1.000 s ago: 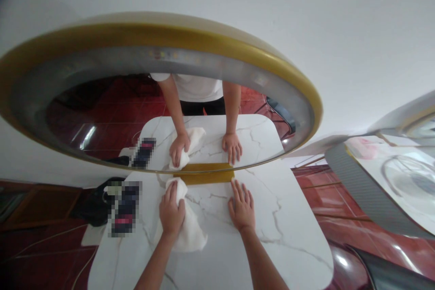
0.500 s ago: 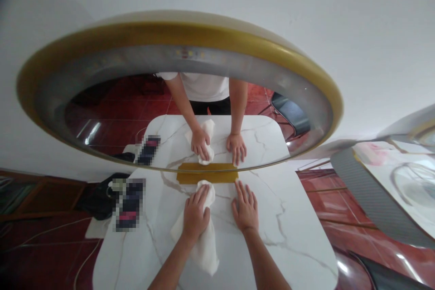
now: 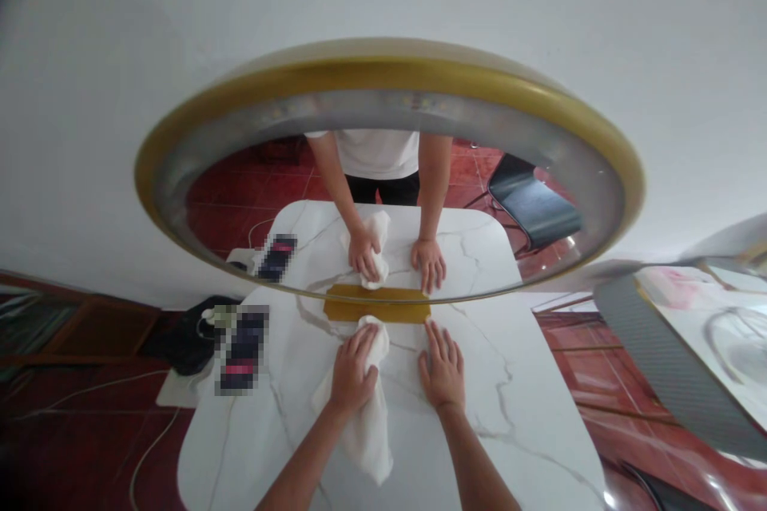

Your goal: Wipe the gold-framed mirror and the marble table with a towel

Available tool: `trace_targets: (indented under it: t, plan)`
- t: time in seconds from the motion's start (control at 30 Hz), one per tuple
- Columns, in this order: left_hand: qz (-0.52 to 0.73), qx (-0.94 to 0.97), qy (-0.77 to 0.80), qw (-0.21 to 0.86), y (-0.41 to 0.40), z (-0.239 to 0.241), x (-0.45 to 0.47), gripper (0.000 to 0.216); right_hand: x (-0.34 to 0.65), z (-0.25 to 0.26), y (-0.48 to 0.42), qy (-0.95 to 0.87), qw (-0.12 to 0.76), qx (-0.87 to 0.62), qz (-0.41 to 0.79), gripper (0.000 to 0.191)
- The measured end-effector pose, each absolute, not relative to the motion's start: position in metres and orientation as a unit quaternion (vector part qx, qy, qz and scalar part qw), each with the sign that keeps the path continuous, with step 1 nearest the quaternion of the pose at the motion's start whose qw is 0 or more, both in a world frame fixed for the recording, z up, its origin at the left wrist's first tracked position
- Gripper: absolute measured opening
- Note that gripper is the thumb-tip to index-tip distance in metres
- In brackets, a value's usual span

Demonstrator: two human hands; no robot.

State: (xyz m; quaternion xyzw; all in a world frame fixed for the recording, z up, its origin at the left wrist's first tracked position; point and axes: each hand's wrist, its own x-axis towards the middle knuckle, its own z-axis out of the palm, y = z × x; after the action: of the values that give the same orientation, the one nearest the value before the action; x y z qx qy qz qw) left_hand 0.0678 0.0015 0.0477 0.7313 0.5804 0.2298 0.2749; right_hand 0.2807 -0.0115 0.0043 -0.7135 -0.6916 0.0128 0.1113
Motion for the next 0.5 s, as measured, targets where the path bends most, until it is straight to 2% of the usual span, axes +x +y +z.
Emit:
trace_targets:
  t: [0.23,0.33,0.5]
  plan:
    - [0.389,0.635,0.581,0.329,-0.02,0.041,0.042,0.056,0.28,0.001,-0.012,-0.693,0.116,-0.712,-0.001,0.061]
    - [0.416,0.565,0.641,0.312,-0.036,0.031,0.031,0.049,0.28,-0.003,-0.014,-0.697,0.117,-0.708,-0.014,0.059]
    - [0.421,0.489,0.713,0.274,-0.058,0.023,0.01,0.049,0.267,-0.002,-0.03,-0.711,0.131,-0.69,0.009,0.05]
